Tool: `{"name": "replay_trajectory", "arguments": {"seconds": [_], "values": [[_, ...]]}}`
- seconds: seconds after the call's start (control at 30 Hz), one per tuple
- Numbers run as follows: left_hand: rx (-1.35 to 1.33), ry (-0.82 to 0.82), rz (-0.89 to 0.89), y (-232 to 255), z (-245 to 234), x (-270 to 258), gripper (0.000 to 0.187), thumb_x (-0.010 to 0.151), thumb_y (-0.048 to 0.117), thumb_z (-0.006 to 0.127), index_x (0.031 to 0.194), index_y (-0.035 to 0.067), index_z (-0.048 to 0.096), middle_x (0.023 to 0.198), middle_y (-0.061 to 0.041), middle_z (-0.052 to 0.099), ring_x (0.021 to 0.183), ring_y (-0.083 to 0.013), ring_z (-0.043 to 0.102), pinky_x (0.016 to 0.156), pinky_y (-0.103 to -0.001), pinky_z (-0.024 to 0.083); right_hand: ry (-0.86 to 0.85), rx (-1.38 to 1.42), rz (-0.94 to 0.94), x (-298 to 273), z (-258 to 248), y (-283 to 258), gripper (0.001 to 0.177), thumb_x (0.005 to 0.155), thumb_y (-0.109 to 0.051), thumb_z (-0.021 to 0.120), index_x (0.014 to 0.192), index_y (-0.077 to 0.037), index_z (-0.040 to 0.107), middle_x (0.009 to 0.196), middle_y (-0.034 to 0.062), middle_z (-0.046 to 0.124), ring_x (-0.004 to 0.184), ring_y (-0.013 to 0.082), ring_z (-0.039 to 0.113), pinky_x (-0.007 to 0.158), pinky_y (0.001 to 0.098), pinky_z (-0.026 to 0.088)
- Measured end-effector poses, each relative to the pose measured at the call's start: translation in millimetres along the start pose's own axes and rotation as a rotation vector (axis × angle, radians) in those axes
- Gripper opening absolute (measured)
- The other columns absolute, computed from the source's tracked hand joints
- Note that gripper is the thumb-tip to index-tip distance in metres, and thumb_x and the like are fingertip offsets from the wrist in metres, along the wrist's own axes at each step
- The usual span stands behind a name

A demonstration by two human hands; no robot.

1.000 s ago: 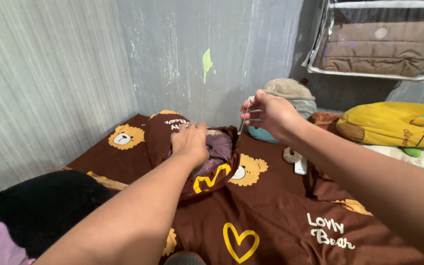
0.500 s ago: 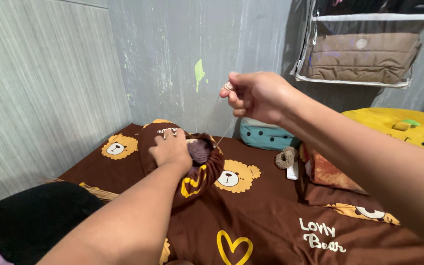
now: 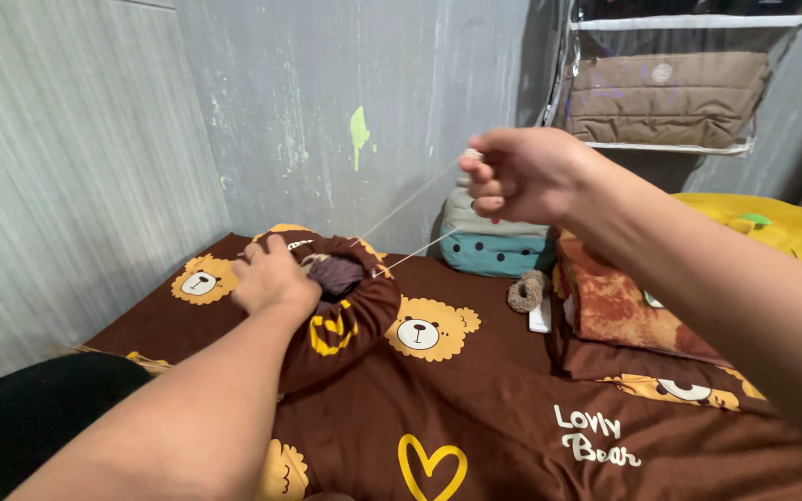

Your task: The person uses a small broom to dust a blue and white plush pillow, then a brown bear-patterned pillow. They then tie the drawstring on the brown pillow to close it.

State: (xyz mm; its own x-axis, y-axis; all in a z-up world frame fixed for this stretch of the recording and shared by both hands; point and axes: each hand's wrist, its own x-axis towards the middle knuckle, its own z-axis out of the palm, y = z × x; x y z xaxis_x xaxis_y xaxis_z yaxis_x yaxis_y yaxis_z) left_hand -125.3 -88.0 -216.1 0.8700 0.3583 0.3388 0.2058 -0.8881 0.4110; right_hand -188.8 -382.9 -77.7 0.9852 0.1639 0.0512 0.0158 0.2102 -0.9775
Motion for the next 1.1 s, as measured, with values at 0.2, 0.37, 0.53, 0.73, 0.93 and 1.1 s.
{"name": "replay_trajectory", "arguments": {"seconds": [0.2, 0.37, 0.53, 0.73, 0.93, 1.1], "values": [[-0.021, -0.044, -0.023, 12, 4, 4, 0.076, 0.079, 0.035, 0.083, 0.142, 0.018, 0.045, 0.144, -0.011, 0.046, 0.133, -0.0344, 0.044, 0.095, -0.052, 0.052, 0.187, -0.121, 0.158, 45, -69, 57, 0.014, 0.099, -0.016, 0.054, 0.087, -0.008, 0.054, 0.072, 0.0022, 0.053, 0.062, 0.0149, 0.049, 0.062, 0.0339, 0.050], [0.004, -0.080, -0.019, 16, 9, 5, 0.075, 0.080, 0.037, 0.083, 0.142, 0.016, 0.045, 0.143, -0.012, 0.046, 0.132, -0.0345, 0.044, 0.091, -0.054, 0.053, 0.239, -0.857, 0.166, 48, -80, 129, 0.037, 0.091, -0.031, 0.069, 0.115, -0.002, 0.071, 0.098, 0.0094, 0.072, 0.083, 0.0231, 0.065, 0.074, 0.0412, 0.052], [0.008, -0.072, 0.014, 26, 17, 3, 0.071, 0.079, 0.030, 0.083, 0.139, 0.017, 0.048, 0.142, -0.011, 0.048, 0.132, -0.0335, 0.045, 0.090, -0.053, 0.055, -0.038, -1.286, -0.248, 77, -30, 173, 0.067, 0.077, -0.044, 0.091, 0.125, -0.005, 0.065, 0.109, 0.0093, 0.068, 0.100, 0.0216, 0.066, 0.087, 0.0354, 0.054], [-0.005, -0.073, 0.045, 31, 28, -4, 0.069, 0.078, 0.029, 0.083, 0.137, 0.019, 0.050, 0.141, -0.010, 0.048, 0.132, -0.0334, 0.045, 0.088, -0.052, 0.055, 0.038, -1.069, -0.041, 94, 16, 212, 0.045, 0.080, -0.038, 0.079, 0.108, -0.002, 0.074, 0.091, 0.0076, 0.075, 0.084, 0.0184, 0.072, 0.075, 0.0348, 0.058], [-0.031, -0.063, 0.063, 23, 34, -6, 0.071, 0.076, 0.024, 0.083, 0.138, 0.019, 0.049, 0.138, -0.010, 0.051, 0.129, -0.0336, 0.047, 0.088, -0.049, 0.054, -0.178, -0.579, 0.097, 88, 2, 188, 0.034, 0.101, -0.035, 0.056, 0.084, -0.006, 0.063, 0.082, -0.0018, 0.063, 0.080, 0.0065, 0.060, 0.072, 0.0275, 0.053], [-0.023, -0.059, 0.062, 28, 33, -9, 0.073, 0.074, 0.023, 0.084, 0.137, 0.019, 0.049, 0.140, -0.010, 0.048, 0.130, -0.0334, 0.046, 0.088, -0.050, 0.053, -0.124, -0.497, -0.210, 67, 13, 167, 0.032, 0.101, -0.023, 0.057, 0.080, -0.002, 0.068, 0.091, -0.0040, 0.057, 0.082, 0.0144, 0.055, 0.073, 0.0288, 0.045]]}}
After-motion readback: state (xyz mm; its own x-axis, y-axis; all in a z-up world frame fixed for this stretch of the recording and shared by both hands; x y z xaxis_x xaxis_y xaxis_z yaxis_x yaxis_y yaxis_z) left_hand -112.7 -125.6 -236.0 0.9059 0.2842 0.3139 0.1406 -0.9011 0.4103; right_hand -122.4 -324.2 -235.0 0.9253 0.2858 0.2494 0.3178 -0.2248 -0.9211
